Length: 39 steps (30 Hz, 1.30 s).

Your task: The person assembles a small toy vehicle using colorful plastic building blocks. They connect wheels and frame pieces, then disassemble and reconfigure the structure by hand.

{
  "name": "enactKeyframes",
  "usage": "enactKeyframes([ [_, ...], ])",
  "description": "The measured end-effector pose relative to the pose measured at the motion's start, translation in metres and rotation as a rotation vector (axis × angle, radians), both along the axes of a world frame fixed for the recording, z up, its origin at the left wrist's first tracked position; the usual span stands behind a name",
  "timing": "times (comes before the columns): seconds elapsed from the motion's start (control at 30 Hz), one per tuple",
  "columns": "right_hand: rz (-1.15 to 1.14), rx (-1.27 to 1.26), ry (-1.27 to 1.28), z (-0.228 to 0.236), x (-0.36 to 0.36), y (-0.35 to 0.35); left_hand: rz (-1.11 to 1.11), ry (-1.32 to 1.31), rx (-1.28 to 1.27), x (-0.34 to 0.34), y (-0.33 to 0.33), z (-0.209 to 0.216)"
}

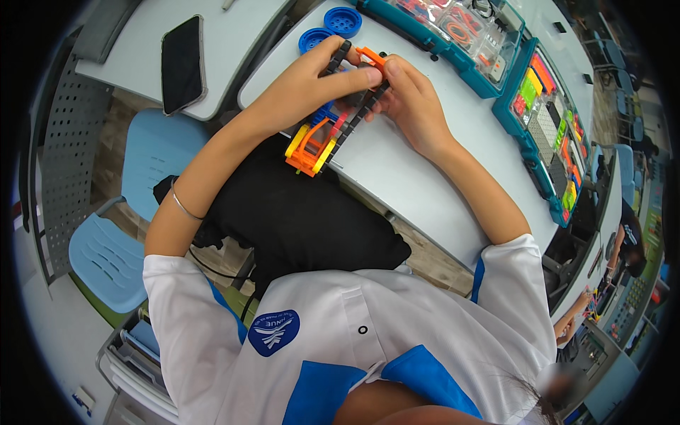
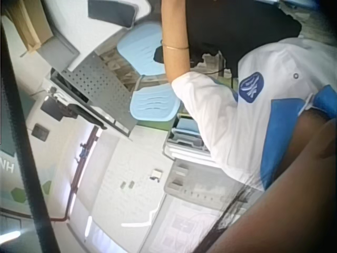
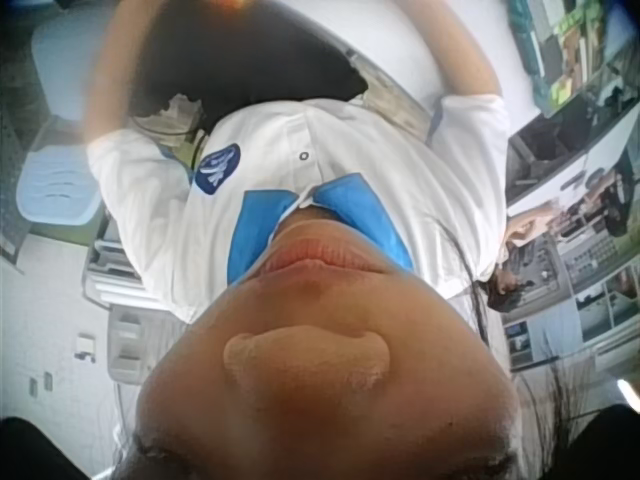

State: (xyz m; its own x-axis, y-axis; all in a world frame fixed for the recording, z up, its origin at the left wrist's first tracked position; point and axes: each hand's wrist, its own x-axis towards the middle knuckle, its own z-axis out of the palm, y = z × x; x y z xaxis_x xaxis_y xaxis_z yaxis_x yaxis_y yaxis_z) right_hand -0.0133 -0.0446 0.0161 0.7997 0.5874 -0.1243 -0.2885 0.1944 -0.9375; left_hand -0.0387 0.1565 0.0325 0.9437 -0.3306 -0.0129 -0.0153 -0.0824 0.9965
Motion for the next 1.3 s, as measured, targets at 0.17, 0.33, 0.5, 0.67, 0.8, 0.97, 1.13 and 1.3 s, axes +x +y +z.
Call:
enactKeyframes([
  [0.17,0.024,-0.013,-0.056,-0.003,0.0,-0.001,0.054,0.02,-0.048,0.007,0.008,0.001],
  [0.33,0.032,-0.047,-0.112,0.006,-0.002,0.001,0.013,-0.014,0.048,0.011,0.011,0.003],
  [0.5,0.091,-0.112,-0.141,-0.003,0.004,-0.003,0.006,0.029,0.007,0.013,0.014,-0.001],
  [0.67,0.002,-0.025,-0.196,-0.013,-0.005,0.006,-0.003,-0.047,0.081,0.016,0.012,-0.005],
  [0.8,0.044,-0.006,-0.197,-0.011,-0.006,0.003,-0.084,-0.094,0.242,0.02,0.013,0.002],
  [0.97,0.012,-0.043,-0.208,-0.021,-0.004,0.005,-0.085,-0.097,0.174,0.025,0.011,-0.005],
  [1.13,0.018,-0.045,-0.178,-0.02,-0.006,0.005,-0.111,-0.019,0.113,0.025,0.011,-0.011],
  [1.3,0.004,-0.053,-0.184,-0.018,-0.006,0.006,-0.114,0.033,0.045,0.025,0.01,-0.008],
])
